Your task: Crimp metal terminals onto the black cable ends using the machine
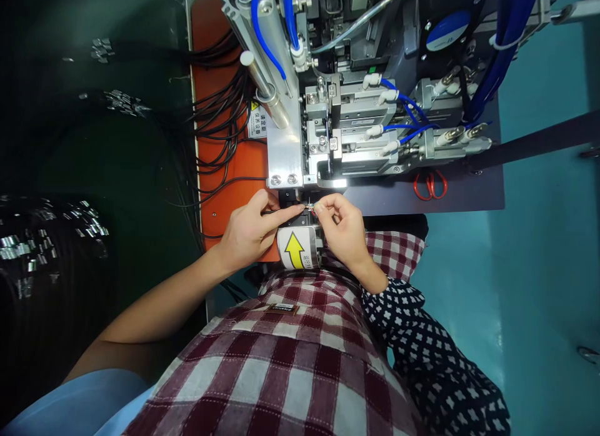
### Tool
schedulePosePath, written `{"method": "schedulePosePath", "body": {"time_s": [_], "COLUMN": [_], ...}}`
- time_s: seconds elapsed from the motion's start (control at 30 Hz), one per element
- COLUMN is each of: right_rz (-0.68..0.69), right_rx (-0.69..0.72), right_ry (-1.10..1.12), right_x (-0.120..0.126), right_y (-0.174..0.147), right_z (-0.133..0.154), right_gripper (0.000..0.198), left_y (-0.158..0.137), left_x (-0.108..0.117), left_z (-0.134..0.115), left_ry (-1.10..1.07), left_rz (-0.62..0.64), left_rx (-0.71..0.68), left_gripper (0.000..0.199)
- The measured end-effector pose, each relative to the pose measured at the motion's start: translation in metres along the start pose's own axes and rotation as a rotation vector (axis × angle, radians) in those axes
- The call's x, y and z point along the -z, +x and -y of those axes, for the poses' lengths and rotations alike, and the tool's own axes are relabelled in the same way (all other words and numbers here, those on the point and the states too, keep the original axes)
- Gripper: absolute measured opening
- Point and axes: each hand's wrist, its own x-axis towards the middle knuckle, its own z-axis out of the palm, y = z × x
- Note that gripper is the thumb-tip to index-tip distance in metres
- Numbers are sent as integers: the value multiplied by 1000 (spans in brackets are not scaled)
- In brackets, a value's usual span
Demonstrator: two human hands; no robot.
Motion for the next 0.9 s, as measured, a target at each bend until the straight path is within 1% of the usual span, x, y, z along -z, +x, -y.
{"method": "schedulePosePath", "body": {"time_s": [0.17,0.37,0.63,0.9], "right_rz": [5,1,-20,-31], "right_rx": [2,6,76,125], "right_ry": [3,0,-29,-109], "right_x": [0,0,-2,-2], "right_y": [1,1,0,0], "right_z": [1,0,-7,-9], "right_gripper": [14,13,12,11], "left_y": [-1,0,0,0], "left_x": [0,0,0,-1], "left_z": [1,0,0,0], "left_ry": [-4,48,46,59], "left_rz": [-2,4,6,-6], "left_rx": [2,-4,-7,-3], "left_gripper": [35,35,35,37]}}
